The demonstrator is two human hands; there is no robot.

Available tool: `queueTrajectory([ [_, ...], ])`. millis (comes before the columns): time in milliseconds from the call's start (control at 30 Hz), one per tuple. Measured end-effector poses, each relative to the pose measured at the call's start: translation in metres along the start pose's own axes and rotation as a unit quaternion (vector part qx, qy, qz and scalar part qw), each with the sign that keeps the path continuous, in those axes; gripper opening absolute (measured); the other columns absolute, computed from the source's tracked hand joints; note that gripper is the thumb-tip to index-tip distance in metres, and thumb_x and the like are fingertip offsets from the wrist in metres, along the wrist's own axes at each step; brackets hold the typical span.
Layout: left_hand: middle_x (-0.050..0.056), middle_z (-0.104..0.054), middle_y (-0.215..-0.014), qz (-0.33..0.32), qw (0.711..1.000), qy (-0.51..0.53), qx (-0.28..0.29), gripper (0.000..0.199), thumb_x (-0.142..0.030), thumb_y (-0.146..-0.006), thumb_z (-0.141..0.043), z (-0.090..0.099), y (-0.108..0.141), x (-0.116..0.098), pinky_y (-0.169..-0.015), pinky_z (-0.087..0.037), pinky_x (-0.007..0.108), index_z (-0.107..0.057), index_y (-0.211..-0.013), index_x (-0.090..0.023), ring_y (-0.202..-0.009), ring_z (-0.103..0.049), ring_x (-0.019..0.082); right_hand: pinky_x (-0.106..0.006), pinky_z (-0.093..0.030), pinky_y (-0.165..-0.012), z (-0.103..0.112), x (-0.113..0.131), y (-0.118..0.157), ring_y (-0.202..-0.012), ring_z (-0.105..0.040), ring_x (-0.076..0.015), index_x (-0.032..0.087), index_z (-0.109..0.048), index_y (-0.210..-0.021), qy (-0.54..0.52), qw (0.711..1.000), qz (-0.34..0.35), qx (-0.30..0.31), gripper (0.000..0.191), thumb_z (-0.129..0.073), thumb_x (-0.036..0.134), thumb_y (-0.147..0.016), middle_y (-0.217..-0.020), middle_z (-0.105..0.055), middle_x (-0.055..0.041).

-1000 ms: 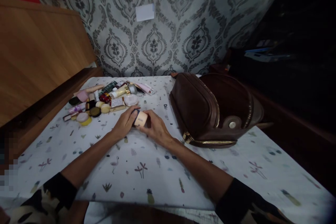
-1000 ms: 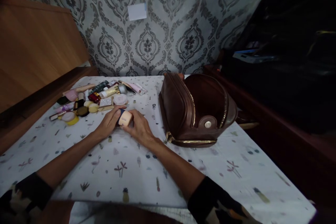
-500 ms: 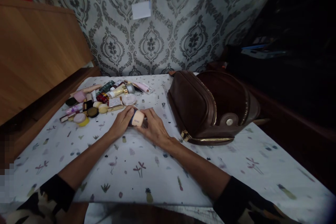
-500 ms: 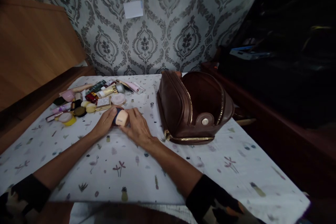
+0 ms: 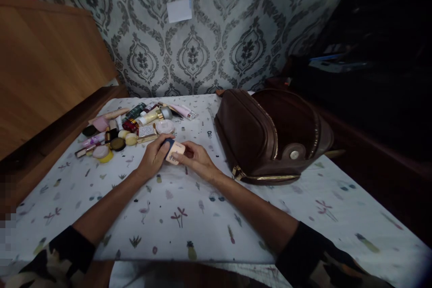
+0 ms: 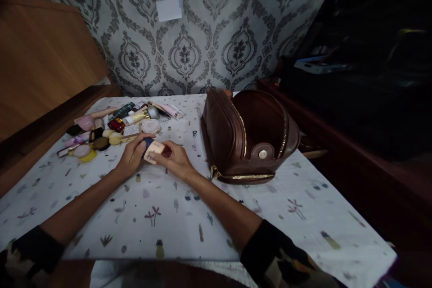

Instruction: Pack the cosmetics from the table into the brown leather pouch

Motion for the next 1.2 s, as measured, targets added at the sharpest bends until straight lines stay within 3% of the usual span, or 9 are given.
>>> queueTrajectory([
  [100,0.006,-0.069,-0.101,0.006,1.0,0.001,-0.003,0.048,-0.057,-0.098,-0.037,-0.001,-0.001,-0.001,-0.082,-0.046,0.033,-0.062,-0.111,-0.018,-0.09,-0.06,0.021,-0.031,-0.051,-0.075,0.0,0.0,0.001,-0.083,-0.063,-0.0182,0.016,-0.063,-0.104,0.025,1.0,0.015,0.0,0.044,-0.071,0.052,-0.08,-0.091,-0.067,-0.0039],
  [233,0.006,-0.069,-0.101,0.005,1.0,-0.016,0.0,0.044,-0.054,-0.098,-0.038,-0.003,0.0,-0.004,-0.085,-0.048,0.034,-0.062,-0.11,-0.018,-0.093,-0.061,0.021,-0.034,-0.049,-0.082,-0.003,0.004,0.007,-0.091,-0.06,-0.0197,0.019,-0.059,-0.118,0.178,0.981,0.073,-0.021,0.047,-0.073,0.043,-0.08,-0.104,-0.064,-0.006],
  [333,0.007,-0.07,-0.106,-0.006,0.998,-0.046,0.03,0.041,-0.049,-0.098,-0.041,-0.005,0.002,-0.005,-0.089,-0.048,0.035,-0.062,-0.112,-0.018,-0.097,-0.062,0.022,-0.038,-0.047,-0.088,-0.004,0.006,0.01,-0.1,-0.058,-0.0229,0.018,-0.059,-0.117,0.272,0.959,0.08,-0.028,0.048,-0.078,0.038,-0.076,-0.109,-0.062,-0.0082],
  [433,0.007,-0.069,-0.11,-0.014,0.996,-0.077,0.046,0.039,-0.047,-0.098,-0.041,-0.005,0.004,-0.003,-0.093,-0.048,0.035,-0.062,-0.116,-0.019,-0.101,-0.063,0.023,-0.037,-0.047,-0.086,-0.003,0.007,0.009,-0.095,-0.06,-0.0223,0.017,-0.061,-0.113,0.29,0.955,0.058,-0.019,0.046,-0.079,0.035,-0.075,-0.104,-0.065,-0.0072],
  [567,0.008,-0.069,-0.114,-0.016,0.995,-0.086,0.043,0.04,-0.048,-0.097,-0.044,-0.003,0.004,0.002,-0.095,-0.047,0.036,-0.061,-0.118,-0.019,-0.105,-0.063,0.024,-0.035,-0.048,-0.081,-0.002,0.008,0.007,-0.088,-0.061,-0.0206,0.015,-0.063,-0.106,0.221,0.974,0.049,-0.02,0.047,-0.082,0.038,-0.07,-0.098,-0.067,-0.005],
  [700,0.009,-0.066,-0.112,-0.003,0.999,-0.031,0.008,0.053,-0.058,-0.084,-0.06,-0.003,0.001,0.008,-0.093,-0.047,0.037,-0.057,-0.12,-0.019,-0.104,-0.061,0.026,-0.031,-0.05,-0.074,-0.003,0.004,0.004,-0.083,-0.062,-0.018,0.018,-0.06,-0.102,0.04,0.999,0.004,-0.001,0.052,-0.083,0.046,-0.065,-0.092,-0.066,-0.0001],
  [833,0.01,-0.061,-0.115,0.023,0.998,0.053,-0.014,0.063,-0.061,-0.08,-0.065,-0.008,-0.001,0.011,-0.094,-0.047,0.038,-0.05,-0.125,-0.02,-0.106,-0.059,0.026,-0.032,-0.054,-0.081,-0.005,-0.001,0.0,-0.089,-0.065,-0.019,0.02,-0.056,-0.102,-0.118,0.992,-0.046,0.005,0.059,-0.086,0.043,-0.057,-0.1,-0.068,-0.0021],
  [1033,0.011,-0.058,-0.128,0.088,0.991,0.084,0.054,0.064,-0.053,-0.086,-0.065,-0.013,0.0,0.012,-0.102,-0.045,0.039,-0.041,-0.136,-0.021,-0.114,-0.059,0.025,-0.036,-0.053,-0.09,-0.002,-0.005,-0.002,-0.094,-0.068,-0.0209,0.022,-0.053,-0.116,-0.182,0.981,-0.073,-0.003,0.063,-0.082,0.028,-0.06,-0.1,-0.068,-0.0035],
  [1200,0.01,-0.06,-0.129,0.092,0.991,0.072,0.071,0.065,-0.05,-0.086,-0.065,-0.009,0.001,0.008,-0.099,-0.047,0.039,-0.041,-0.139,-0.022,-0.114,-0.06,0.025,-0.038,-0.053,-0.092,0.003,-0.001,-0.003,-0.095,-0.068,-0.0214,0.02,-0.057,-0.111,-0.171,0.983,-0.069,-0.002,0.037,-0.065,0.036,-0.079,-0.095,-0.069,-0.004],
])
Point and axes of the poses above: each hand's wrist, its own y-axis away from the middle knuckle, its own z-axis out of the back of the hand, x = y × z, the point moved 1 cm from there along -y, towards the middle knuckle
